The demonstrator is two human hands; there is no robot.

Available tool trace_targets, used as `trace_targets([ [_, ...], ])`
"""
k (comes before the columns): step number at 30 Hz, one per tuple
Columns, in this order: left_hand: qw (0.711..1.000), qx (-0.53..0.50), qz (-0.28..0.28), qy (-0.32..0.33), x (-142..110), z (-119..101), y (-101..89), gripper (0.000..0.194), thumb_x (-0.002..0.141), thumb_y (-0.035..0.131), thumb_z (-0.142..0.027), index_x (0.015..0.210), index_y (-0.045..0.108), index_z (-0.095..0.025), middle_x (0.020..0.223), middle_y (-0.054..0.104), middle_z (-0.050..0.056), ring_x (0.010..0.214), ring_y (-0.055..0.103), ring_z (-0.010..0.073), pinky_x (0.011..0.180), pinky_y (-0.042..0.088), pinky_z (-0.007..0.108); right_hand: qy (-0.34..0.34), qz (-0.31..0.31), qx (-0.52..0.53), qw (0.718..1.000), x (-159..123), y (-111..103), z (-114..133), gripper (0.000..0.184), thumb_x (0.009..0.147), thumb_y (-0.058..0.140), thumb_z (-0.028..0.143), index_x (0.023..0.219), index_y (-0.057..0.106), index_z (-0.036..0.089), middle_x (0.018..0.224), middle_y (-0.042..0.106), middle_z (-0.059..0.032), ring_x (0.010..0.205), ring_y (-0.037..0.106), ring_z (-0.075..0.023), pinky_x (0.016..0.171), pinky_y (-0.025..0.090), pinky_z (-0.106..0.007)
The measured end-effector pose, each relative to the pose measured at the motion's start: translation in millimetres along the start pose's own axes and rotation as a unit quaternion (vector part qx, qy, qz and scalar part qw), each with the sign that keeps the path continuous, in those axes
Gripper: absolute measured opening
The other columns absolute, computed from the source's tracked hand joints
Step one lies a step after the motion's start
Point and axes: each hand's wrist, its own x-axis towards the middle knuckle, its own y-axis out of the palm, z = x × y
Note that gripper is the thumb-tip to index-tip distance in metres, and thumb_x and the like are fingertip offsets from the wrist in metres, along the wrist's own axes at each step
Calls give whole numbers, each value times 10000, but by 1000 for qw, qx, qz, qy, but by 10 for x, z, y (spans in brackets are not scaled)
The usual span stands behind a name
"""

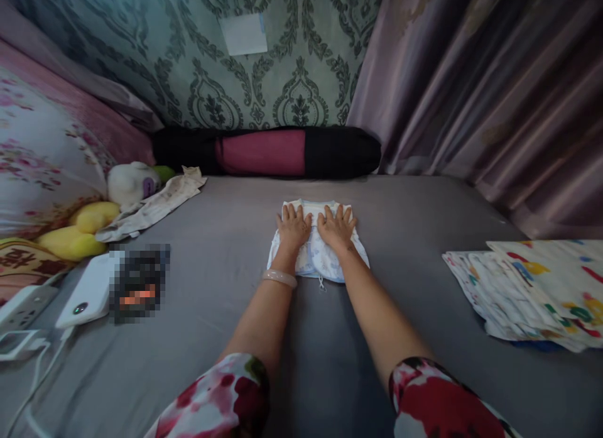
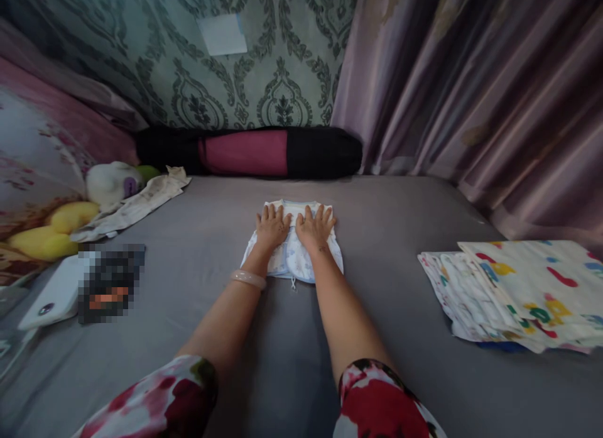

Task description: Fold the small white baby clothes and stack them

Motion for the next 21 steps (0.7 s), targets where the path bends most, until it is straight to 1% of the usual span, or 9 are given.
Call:
trace_targets([
  [3, 1000, 10, 16, 13, 28, 1, -57, 575, 980, 312, -440, 1414, 455, -90, 1513, 362, 247, 1434, 266, 381, 1136, 160, 607, -5, 32, -11, 999, 45, -98, 6, 536, 987, 304, 464, 1450, 461, 245, 1545, 329, -167, 1427, 208, -412, 1078, 177, -622],
  [5, 999, 34, 28, 28, 84, 11, -98, 559, 970, 335, -463, 1340, 528, -92, 1447, 450, 249, 1393, 338, 384, 1133, 156, 610, -20, 50, -35, 998, 98, -177, 5, 530, 979, 328, 484, 1406, 517, 234, 1498, 400, -180, 1392, 286, -407, 1070, 189, -614],
  [7, 997, 56, 34, 50, 164, 32, -121, 534, 956, 366, -485, 1239, 599, -96, 1364, 535, 239, 1357, 391, 371, 1143, 145, 590, -46, 58, -61, 995, 153, -235, -5, 516, 972, 354, 502, 1323, 596, 211, 1402, 508, -193, 1335, 378, -389, 1078, 163, -612],
  [9, 993, 65, 32, 89, 252, 67, -117, 504, 952, 388, -472, 1186, 619, -90, 1369, 533, 232, 1381, 365, 348, 1161, 142, 545, -93, 35, -78, 992, 192, -246, -32, 498, 976, 369, 489, 1236, 650, 171, 1335, 565, -197, 1309, 415, -360, 1105, 112, -599],
  [12, 984, 63, 31, 166, 366, 148, -64, 472, 957, 401, -418, 1208, 584, -63, 1418, 484, 230, 1404, 337, 315, 1163, 203, 473, -167, -20, -73, 983, 212, -168, -103, 464, 994, 363, 405, 1185, 655, 99, 1384, 526, -200, 1343, 387, -308, 1144, 129, -508],
  [14, 978, 62, 32, 196, 415, 208, -7, 450, 959, 410, -396, 1193, 573, -48, 1338, 541, 235, 1327, 439, 303, 1125, 295, 436, -189, -30, -55, 980, 215, -86, -157, 448, 1004, 337, 349, 1215, 621, 75, 1426, 488, -197, 1358, 380, -280, 1142, 192, -440],
  [17, 972, 68, 18, 223, 444, 281, 83, 415, 966, 401, -375, 1149, 574, -45, 1210, 602, 230, 1199, 544, 285, 1056, 385, 392, -190, -15, -30, 981, 229, 3, -212, 446, 1008, 314, 320, 1270, 564, 59, 1462, 450, -197, 1376, 368, -269, 1139, 224, -403],
  [19, 971, 69, 7, 229, 441, 307, 130, 452, 973, 377, -384, 1200, 544, -31, 1252, 582, 242, 1225, 529, 291, 1062, 381, 393, -183, 4, -21, 983, 244, 18, -223, 473, 1007, 310, 331, 1324, 514, 46, 1494, 407, -201, 1400, 334, -275, 1151, 207, -408],
  [21, 974, 65, 9, 217, 430, 316, 153, 540, 984, 336, -421, 1307, 473, -11, 1365, 516, 254, 1305, 469, 304, 1103, 340, 415, -174, 28, -18, 984, 255, 2, -221, 520, 1012, 292, 354, 1396, 445, 40, 1524, 360, -201, 1427, 290, -279, 1164, 180, -419],
])
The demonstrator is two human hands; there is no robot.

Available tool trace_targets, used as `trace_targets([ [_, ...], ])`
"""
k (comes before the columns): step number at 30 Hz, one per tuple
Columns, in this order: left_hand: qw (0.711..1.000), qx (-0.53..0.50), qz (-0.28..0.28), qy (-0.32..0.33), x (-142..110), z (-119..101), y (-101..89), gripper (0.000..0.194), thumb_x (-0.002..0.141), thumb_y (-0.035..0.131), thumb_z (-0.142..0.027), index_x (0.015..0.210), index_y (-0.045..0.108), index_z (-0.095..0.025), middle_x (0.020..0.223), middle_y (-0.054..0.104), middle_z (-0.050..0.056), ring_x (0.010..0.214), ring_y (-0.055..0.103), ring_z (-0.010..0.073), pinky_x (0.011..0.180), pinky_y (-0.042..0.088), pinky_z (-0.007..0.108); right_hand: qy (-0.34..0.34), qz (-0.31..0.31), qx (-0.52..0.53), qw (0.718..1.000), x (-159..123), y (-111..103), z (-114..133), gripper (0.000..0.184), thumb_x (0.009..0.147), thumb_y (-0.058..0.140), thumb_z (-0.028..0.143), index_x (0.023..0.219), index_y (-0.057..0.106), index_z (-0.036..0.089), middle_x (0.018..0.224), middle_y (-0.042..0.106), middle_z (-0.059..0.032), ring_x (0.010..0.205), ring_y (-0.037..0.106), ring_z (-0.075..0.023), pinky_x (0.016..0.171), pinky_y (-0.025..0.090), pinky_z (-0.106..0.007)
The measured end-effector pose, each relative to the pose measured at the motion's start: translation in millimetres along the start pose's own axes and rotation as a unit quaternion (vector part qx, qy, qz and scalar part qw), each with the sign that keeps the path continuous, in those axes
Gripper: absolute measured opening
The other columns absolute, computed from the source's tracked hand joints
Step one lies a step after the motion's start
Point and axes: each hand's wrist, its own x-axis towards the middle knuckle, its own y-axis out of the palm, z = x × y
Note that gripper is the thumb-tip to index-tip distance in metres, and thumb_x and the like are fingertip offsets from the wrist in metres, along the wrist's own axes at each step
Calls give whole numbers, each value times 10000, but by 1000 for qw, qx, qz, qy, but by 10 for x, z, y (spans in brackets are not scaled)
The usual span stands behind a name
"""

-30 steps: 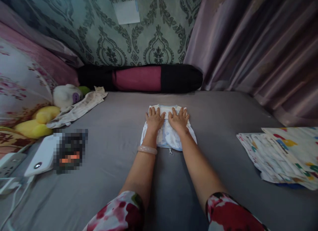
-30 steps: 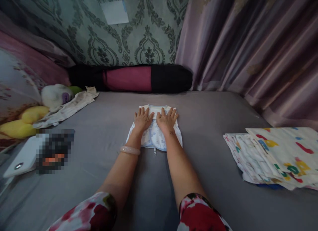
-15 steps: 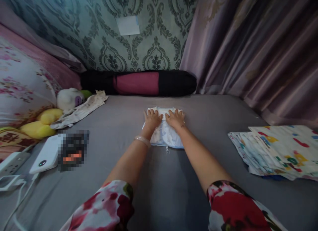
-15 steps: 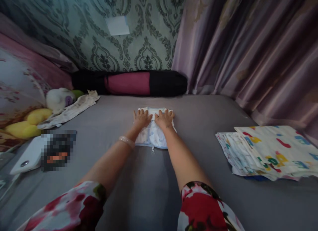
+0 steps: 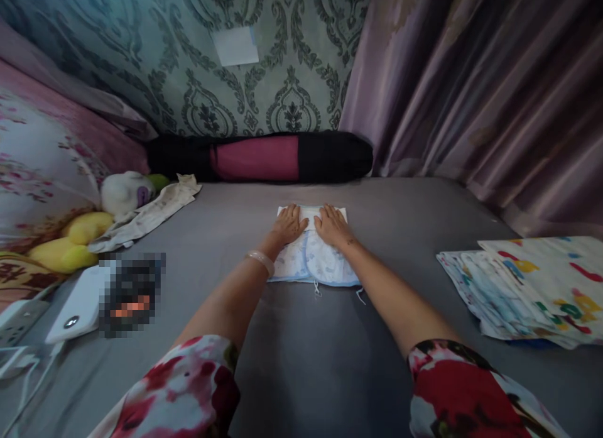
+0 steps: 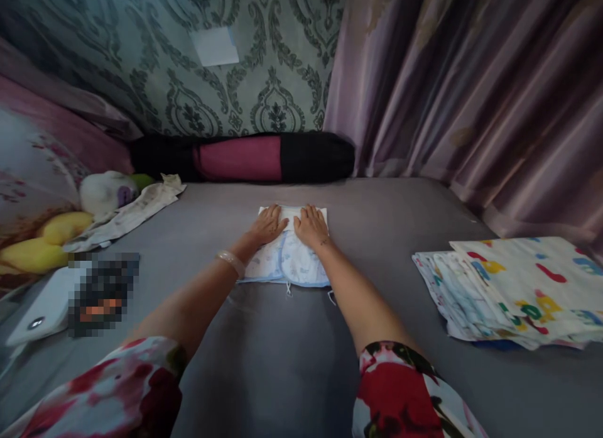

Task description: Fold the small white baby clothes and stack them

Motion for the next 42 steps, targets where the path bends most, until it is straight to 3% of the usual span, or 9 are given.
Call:
trace_targets([
  [6, 998, -14, 62, -21, -16, -32, -67, 698, 990, 184, -533, 1436, 375, -31, 1521, 364, 228, 1432, 307, 319, 1168, 224, 478, 3, 41, 5, 999, -11, -81, 20, 616, 1018, 235, 441, 1483, 345, 52, 1565, 280, -192, 1458, 217, -299, 1179, 141, -450],
  [15, 994, 10, 103, -32, -7, -56, -142, 687, 996, 187, -501, 1474, 329, -28, 1556, 304, 215, 1459, 252, 303, 1184, 190, 463, 8, 35, 5, 999, 28, -6, 8, 618, 1011, 236, 443, 1484, 350, 63, 1570, 274, -181, 1462, 202, -302, 1185, 126, -466],
  [20, 993, 18, 98, -65, -30, -120, -228, 722, 985, 203, -531, 1482, 304, -16, 1545, 312, 235, 1450, 262, 332, 1172, 201, 512, 16, 106, 62, 992, 74, -162, -10, 637, 1005, 228, 465, 1515, 291, 89, 1593, 223, -161, 1480, 157, -276, 1193, 127, -455],
  [24, 994, 11, 66, -88, -228, -209, -388, 734, 982, 209, -544, 1490, 278, -20, 1540, 324, 232, 1447, 274, 317, 1173, 219, 483, -25, 93, 89, 991, -168, -318, -47, 610, 1002, 237, 421, 1522, 278, 104, 1591, 233, -152, 1483, 154, -254, 1194, 142, -451],
  [28, 996, 10, 90, -24, -591, -336, -544, 637, 994, 246, -480, 1482, 315, -75, 1560, 306, 198, 1465, 241, 291, 1183, 200, 488, -84, 89, 63, 990, -629, -309, 10, 589, 997, 259, 415, 1517, 301, 141, 1601, 217, -128, 1486, 143, -252, 1197, 125, -470],
  [32, 995, -1, 94, 19, -916, -530, -612, 553, 1008, 233, -405, 1465, 355, -118, 1555, 336, 167, 1459, 266, 267, 1181, 206, 495, -84, 99, 27, 991, -963, -221, 176, 598, 1003, 228, 419, 1520, 297, 127, 1601, 208, -137, 1483, 151, -268, 1192, 125, -494],
  [36, 994, -22, 109, 0, -1076, -670, -587, 558, 1014, 209, -396, 1466, 362, -106, 1552, 344, 160, 1453, 282, 257, 1179, 230, 478, -65, 80, -3, 995, -1066, -196, 299, 583, 1004, 223, 382, 1522, 297, 125, 1599, 213, -138, 1477, 175, -277, 1186, 123, -512],
  [42, 995, -33, 98, -7, -1104, -652, -466, 550, 1009, 224, -368, 1484, 351, -123, 1568, 310, 153, 1464, 255, 267, 1182, 220, 496, -61, 69, 0, 996, -1071, -206, 309, 574, 1002, 239, 373, 1526, 294, 145, 1601, 218, -112, 1477, 179, -258, 1190, 124, -494],
])
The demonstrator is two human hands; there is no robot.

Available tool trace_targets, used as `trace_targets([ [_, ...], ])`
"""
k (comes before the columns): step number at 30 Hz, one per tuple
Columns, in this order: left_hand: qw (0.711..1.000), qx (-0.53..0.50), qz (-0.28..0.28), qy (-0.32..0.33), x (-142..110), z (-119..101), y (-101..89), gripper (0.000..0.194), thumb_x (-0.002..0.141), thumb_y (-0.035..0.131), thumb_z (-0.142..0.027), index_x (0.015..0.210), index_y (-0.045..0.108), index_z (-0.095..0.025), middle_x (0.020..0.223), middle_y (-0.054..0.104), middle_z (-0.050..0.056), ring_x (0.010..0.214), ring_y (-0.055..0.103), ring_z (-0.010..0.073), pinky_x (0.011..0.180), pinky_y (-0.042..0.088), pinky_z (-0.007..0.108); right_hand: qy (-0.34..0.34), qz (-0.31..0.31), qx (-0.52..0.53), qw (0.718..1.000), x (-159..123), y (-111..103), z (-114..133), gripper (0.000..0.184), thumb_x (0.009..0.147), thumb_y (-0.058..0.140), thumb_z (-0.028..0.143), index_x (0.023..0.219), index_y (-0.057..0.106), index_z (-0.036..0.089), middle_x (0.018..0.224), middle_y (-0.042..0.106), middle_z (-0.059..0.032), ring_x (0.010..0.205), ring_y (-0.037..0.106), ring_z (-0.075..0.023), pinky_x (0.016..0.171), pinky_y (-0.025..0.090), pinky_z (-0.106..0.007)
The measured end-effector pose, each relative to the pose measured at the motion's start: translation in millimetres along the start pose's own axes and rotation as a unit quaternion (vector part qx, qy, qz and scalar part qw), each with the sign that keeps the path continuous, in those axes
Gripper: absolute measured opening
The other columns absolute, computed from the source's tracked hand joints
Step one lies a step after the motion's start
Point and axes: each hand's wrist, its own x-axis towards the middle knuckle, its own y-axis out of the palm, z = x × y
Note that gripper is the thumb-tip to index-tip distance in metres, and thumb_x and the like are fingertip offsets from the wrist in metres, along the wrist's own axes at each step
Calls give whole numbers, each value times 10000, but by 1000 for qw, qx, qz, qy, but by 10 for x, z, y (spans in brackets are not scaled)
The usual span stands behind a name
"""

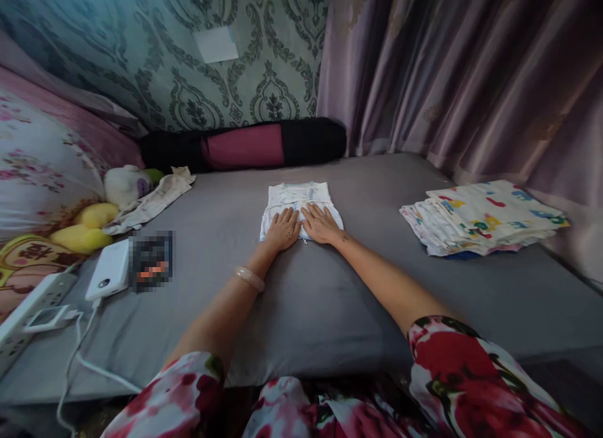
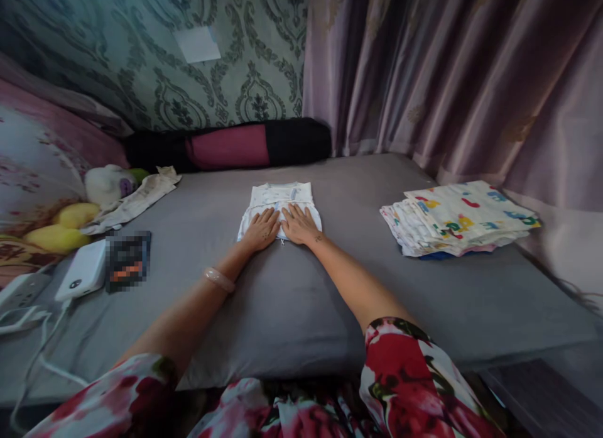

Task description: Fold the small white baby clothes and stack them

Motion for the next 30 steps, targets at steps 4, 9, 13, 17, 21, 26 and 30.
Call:
trace_targets([
  [4, 1000, 1, -5, 5, 21, 26, 35, 535, 1006, 245, -368, 1475, 363, -139, 1564, 320, 152, 1462, 261, 268, 1178, 226, 502, 7, 4, 2, 1000, 1, 7, 7, 568, 1003, 247, 371, 1527, 293, 157, 1604, 209, -112, 1476, 178, -261, 1188, 123, -498],
  [9, 999, 7, -41, 15, -34, 17, 30, 509, 1006, 267, -359, 1441, 391, -125, 1537, 367, 170, 1441, 309, 249, 1173, 245, 465, 7, 9, 5, 1000, -114, -4, 48, 569, 1009, 242, 387, 1531, 286, 164, 1607, 194, -119, 1478, 170, -269, 1186, 128, -498],
  [13, 998, -1, -58, 20, -154, 29, 6, 527, 1010, 264, -389, 1424, 397, -91, 1508, 402, 186, 1425, 334, 248, 1174, 251, 428, -9, 25, 18, 999, -293, -52, 46, 565, 1010, 264, 387, 1521, 310, 152, 1600, 219, -124, 1477, 175, -272, 1190, 133, -482],
  [17, 998, 0, -55, 38, -331, 97, -50, 520, 1009, 285, -409, 1424, 398, -116, 1497, 423, 169, 1422, 339, 240, 1179, 239, 430, -64, 35, 69, 995, -447, -211, -64, 519, 987, 367, 350, 1455, 428, 133, 1542, 360, -127, 1438, 294, -236, 1181, 208, -392],
  [21, 997, 0, -69, 46, -526, 239, -115, 515, 1000, 314, -429, 1412, 422, -139, 1497, 429, 155, 1418, 343, 248, 1182, 229, 444, 17, -52, 116, 992, -589, -418, -304, 372, 961, 424, 296, 1258, 608, 167, 1274, 636, -104, 1174, 578, -206, 1005, 420, -316],
  [26, 994, -9, -102, 35, -694, 435, -146, 505, 978, 373, -438, 1385, 459, -152, 1458, 467, 162, 1384, 374, 289, 1119, 318, 468, 100, -34, 122, 987, -811, -462, -576, 234, 936, 480, 256, 1071, 665, 207, 993, 723, -56, 891, 657, -184, 759, 466, -263],
  [30, 994, -6, -113, 1, -751, 501, -150, 499, 947, 433, -468, 1353, 506, -187, 1403, 513, 163, 1307, 427, 334, 1028, 392, 504, 96, -13, 94, 991, -958, -413, -563, 203, 897, 544, 226, 1071, 648, 228, 978, 720, -45, 860, 656, -187, 719, 447, -260],
])
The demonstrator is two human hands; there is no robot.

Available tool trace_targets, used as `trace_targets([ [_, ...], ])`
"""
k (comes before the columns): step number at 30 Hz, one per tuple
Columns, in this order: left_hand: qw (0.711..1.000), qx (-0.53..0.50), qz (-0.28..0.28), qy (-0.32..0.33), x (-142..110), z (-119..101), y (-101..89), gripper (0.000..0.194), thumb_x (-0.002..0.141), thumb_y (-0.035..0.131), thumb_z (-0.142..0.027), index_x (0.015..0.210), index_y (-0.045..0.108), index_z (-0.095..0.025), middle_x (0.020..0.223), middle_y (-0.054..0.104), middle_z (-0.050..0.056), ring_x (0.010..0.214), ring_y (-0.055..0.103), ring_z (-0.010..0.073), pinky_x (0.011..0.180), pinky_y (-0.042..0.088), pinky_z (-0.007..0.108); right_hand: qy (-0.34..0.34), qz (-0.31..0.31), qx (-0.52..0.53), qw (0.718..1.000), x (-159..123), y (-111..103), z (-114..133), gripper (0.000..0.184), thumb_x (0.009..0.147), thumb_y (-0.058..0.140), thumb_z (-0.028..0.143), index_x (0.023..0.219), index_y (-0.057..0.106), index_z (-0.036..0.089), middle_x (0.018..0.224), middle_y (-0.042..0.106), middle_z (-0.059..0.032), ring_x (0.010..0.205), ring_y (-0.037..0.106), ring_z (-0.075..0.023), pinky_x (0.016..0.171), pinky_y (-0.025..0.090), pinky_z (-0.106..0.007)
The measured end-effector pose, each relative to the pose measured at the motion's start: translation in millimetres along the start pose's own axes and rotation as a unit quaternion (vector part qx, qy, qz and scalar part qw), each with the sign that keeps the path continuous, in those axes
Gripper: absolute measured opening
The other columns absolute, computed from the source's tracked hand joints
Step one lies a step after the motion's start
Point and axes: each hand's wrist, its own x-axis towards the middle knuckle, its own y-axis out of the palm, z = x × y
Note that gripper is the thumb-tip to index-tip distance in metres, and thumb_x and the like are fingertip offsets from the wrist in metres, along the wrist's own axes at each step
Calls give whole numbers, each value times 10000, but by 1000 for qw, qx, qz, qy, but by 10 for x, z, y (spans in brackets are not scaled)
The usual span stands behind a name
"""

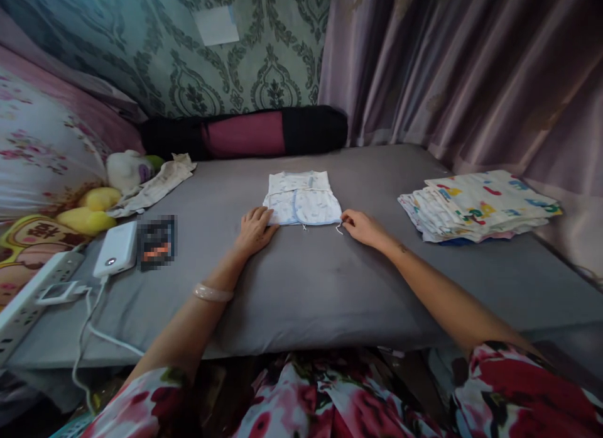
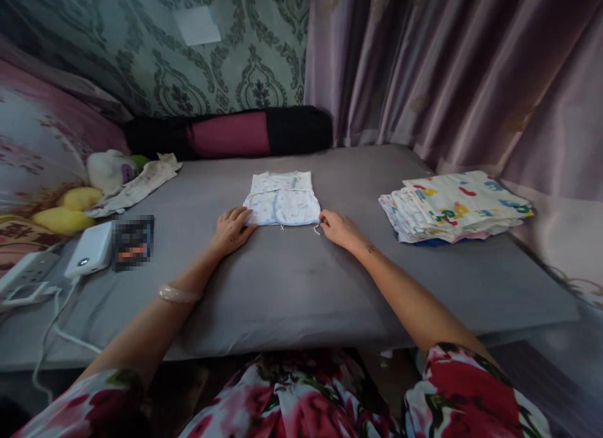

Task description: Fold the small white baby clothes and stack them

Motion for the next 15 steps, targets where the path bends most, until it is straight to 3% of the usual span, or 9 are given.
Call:
trace_targets([
  [5, 1000, -1, -1, -29, -30, 7, -20, 547, 918, 475, -522, 1358, 501, -198, 1384, 527, 158, 1214, 496, 343, 987, 424, 499, 32, -18, -12, 999, -118, 46, 214, 297, 904, 570, 388, 1146, 592, 216, 923, 722, -60, 846, 666, -227, 698, 450, -287],
  [9, 999, -26, -14, -15, -41, 24, -17, 538, 922, 489, -477, 1362, 481, -167, 1369, 531, 157, 1209, 530, 303, 1029, 425, 449, 13, -15, -42, 999, -134, 115, 353, 287, 900, 524, 226, 1180, 584, 218, 1043, 709, -88, 942, 662, -238, 743, 458, -297],
  [15, 997, -72, -15, 14, -63, 80, -3, 435, 924, 470, -336, 1336, 501, -202, 1352, 551, 122, 1231, 536, 264, 1054, 440, 434, -13, 18, 151, 988, -7, 134, 356, 264, 904, 519, 243, 1149, 606, 196, 943, 726, -43, 771, 677, -169, 718, 494, -263],
])
